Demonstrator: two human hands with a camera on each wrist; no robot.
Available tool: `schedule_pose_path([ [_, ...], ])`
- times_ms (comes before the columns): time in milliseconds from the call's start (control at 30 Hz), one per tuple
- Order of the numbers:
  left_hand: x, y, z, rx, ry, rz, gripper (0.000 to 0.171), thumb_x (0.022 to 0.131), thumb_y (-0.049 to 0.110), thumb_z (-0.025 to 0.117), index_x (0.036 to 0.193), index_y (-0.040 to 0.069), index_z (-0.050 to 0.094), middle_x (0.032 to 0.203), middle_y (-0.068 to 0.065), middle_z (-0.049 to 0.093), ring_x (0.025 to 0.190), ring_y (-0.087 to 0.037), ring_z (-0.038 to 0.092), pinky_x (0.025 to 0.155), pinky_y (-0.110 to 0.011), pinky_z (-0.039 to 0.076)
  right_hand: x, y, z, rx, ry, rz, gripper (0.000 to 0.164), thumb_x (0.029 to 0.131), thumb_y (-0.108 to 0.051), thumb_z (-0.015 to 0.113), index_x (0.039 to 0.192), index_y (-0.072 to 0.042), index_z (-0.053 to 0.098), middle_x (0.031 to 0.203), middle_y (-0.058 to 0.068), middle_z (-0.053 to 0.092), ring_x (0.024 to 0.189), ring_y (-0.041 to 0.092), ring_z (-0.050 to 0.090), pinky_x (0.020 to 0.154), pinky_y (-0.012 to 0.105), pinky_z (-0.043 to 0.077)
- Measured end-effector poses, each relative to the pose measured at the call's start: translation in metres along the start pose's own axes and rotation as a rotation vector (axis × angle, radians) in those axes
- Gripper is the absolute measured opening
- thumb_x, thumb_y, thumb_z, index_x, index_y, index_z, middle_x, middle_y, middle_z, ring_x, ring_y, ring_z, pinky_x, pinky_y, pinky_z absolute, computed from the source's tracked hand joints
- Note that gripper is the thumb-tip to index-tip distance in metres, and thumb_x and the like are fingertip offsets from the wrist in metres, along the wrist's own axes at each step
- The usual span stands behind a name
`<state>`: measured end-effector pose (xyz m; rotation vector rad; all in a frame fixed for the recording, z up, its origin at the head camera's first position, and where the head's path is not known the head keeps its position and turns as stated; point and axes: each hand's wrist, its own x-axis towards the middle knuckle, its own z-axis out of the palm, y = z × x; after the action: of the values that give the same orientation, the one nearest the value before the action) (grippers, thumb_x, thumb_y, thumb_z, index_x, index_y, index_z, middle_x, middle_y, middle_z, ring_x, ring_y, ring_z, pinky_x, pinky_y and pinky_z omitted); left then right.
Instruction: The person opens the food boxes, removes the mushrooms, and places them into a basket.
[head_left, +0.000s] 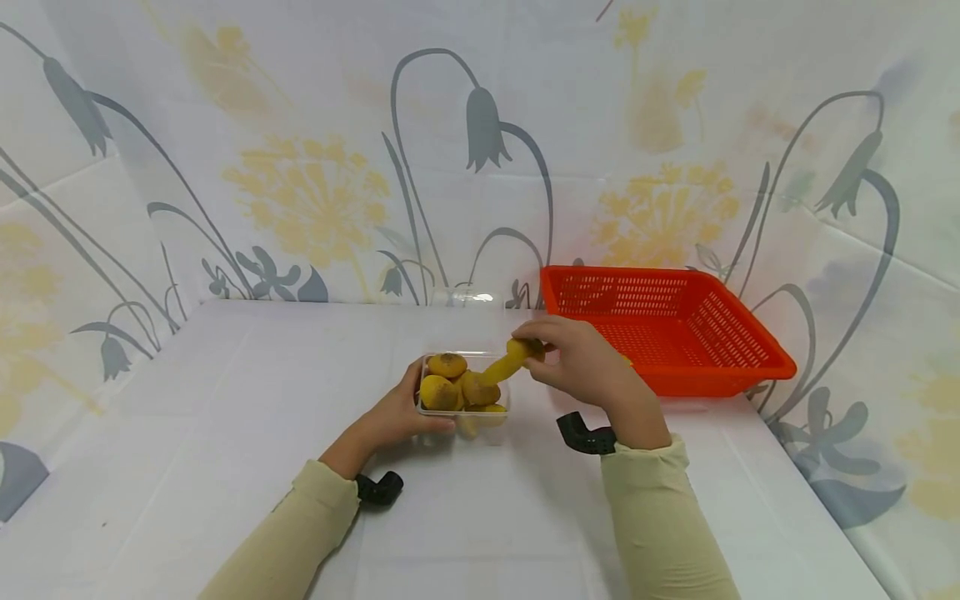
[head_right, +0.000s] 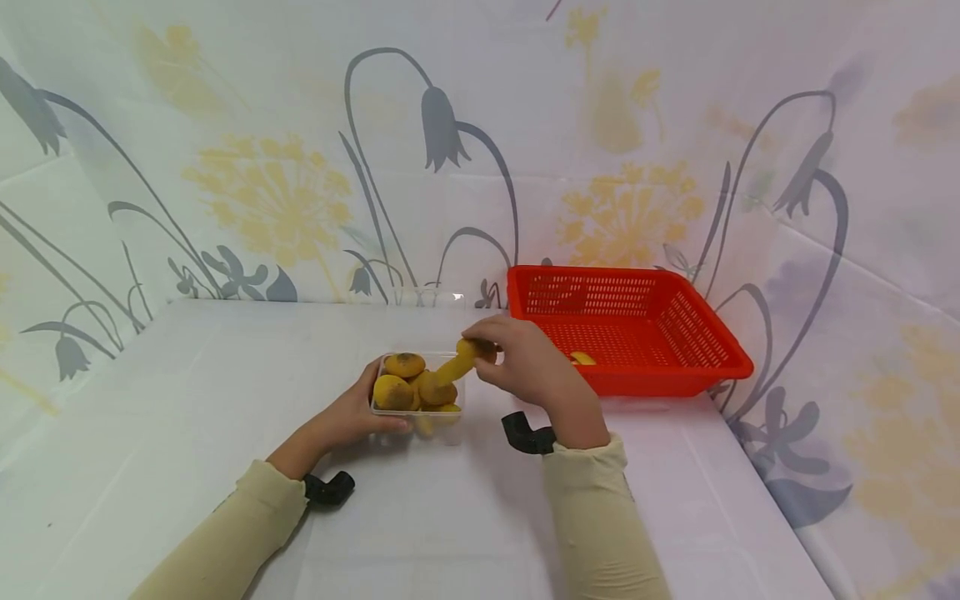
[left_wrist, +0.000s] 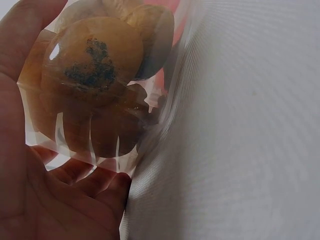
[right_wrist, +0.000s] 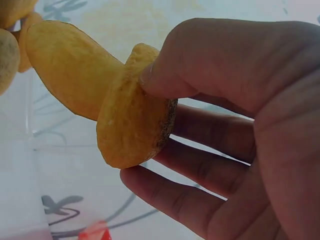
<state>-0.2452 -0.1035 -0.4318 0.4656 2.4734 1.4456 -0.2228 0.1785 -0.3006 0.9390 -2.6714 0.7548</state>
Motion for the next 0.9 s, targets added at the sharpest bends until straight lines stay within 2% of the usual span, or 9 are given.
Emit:
schedule_pose_path([
  [333,0.001,0.000,0.000,-0.005,0.002,-0.007,0.118,0.071,0.042,0.085,0.155,0.020,0.006,0.159,-0.010,0.026,0.145,-0.034,0.028,0.118,-0.059,0.021,-0.008,0.014,-0.016,0.005,0.056,0.089,0.037,0.086,-0.012,0.071,0.123,-0.016,0.066,0.115,0.003,0.067,0.099,0.021,0.066,0.090,0.039,0.056],
  [633,0.001,-0.003,0.005,-0.019,-0.003,-0.026,0.121,0.068,0.049,0.085,0.155,0.022,0.006,0.159,-0.008,0.025,0.146,-0.033,0.028,0.118,-0.058,0.020,-0.019,0.027,-0.026,-0.014,0.094,0.173,0.033,0.089,-0.017,0.069,0.121,-0.017,0.065,0.121,0.002,0.064,0.106,0.024,0.064,0.092,0.043,0.055],
  [900,-0.001,-0.003,0.005,-0.022,0.023,-0.010,0.120,0.068,0.046,0.086,0.155,0.021,0.007,0.158,-0.009,0.028,0.145,-0.033,0.030,0.118,-0.059,0.021,-0.025,0.040,-0.030,-0.006,0.146,0.191,0.033,0.090,-0.018,0.068,0.123,-0.015,0.064,0.124,0.004,0.063,0.106,0.026,0.063,0.092,0.046,0.055],
])
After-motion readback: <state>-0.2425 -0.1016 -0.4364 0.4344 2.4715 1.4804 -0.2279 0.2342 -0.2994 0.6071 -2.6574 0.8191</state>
